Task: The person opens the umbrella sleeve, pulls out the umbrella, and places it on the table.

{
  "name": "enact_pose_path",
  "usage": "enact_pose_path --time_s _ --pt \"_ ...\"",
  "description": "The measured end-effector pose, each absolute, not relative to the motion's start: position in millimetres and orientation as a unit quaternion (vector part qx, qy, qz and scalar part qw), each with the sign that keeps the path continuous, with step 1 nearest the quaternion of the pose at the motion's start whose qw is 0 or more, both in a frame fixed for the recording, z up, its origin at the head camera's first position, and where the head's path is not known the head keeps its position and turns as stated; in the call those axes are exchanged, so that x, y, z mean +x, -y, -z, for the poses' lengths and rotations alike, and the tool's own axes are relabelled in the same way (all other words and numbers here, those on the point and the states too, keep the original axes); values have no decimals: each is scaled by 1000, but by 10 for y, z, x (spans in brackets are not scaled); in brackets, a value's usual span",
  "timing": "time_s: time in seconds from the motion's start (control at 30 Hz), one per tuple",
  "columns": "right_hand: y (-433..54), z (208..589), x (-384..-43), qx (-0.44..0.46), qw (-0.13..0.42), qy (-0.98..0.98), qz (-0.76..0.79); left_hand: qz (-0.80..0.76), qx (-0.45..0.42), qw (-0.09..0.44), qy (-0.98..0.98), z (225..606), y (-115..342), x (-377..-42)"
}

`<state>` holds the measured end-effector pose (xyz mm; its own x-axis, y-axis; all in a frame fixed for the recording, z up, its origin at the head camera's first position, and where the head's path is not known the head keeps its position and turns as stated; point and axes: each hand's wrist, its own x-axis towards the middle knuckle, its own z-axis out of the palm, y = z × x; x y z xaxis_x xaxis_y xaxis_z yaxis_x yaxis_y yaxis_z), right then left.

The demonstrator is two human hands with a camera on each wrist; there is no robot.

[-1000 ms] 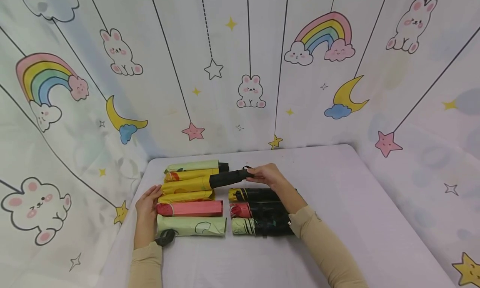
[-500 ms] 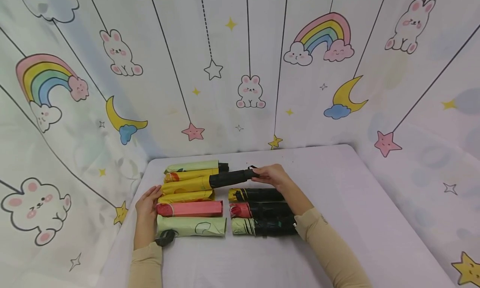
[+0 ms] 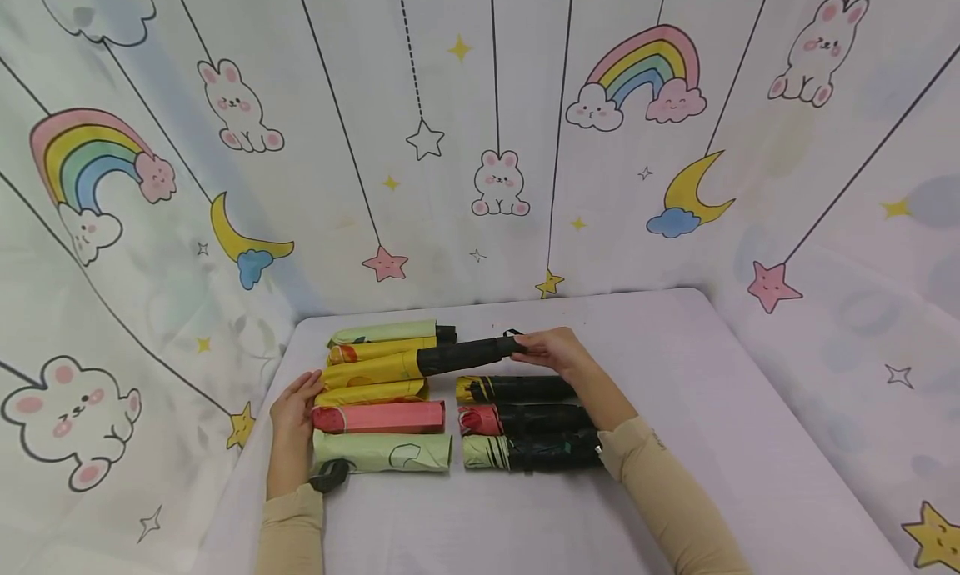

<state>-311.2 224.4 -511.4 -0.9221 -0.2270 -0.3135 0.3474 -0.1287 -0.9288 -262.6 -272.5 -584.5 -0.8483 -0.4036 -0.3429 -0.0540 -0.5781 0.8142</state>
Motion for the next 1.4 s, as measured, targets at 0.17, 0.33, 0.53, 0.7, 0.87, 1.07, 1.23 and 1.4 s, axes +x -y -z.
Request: enact_pose_path --time_s 0.17,0.33,0.53,0.7,0.87,1.07,1.23,1.4 --pt "-2312 5110 -3114 40 187 -636 748 852 253 108 445 5842 2715 -2632" --pt "-2368 5112 -3112 44 186 -631 752 857 255 109 434 5849 2710 -2640" --pt "-2433 5124 -3108 42 187 -625 757 857 257 110 433 5855 2719 -2633" --pt "-2504 5143 -3100 43 186 -619 762 858 256 105 432 5852 2718 -2633" --pt "-2572 5150 -3078 44 184 -616 765 859 256 104 431 5857 2713 -2639" --pt "-2670 5137 -3049 40 179 -619 764 860 256 102 429 5881 2727 -2643" --pt "-2765 5149 -3020 37 177 -621 762 860 256 102 429 5893 2733 -2639" --pt "-2842 5172 -2999 40 170 -613 770 859 256 97 433 5885 2734 -2628"
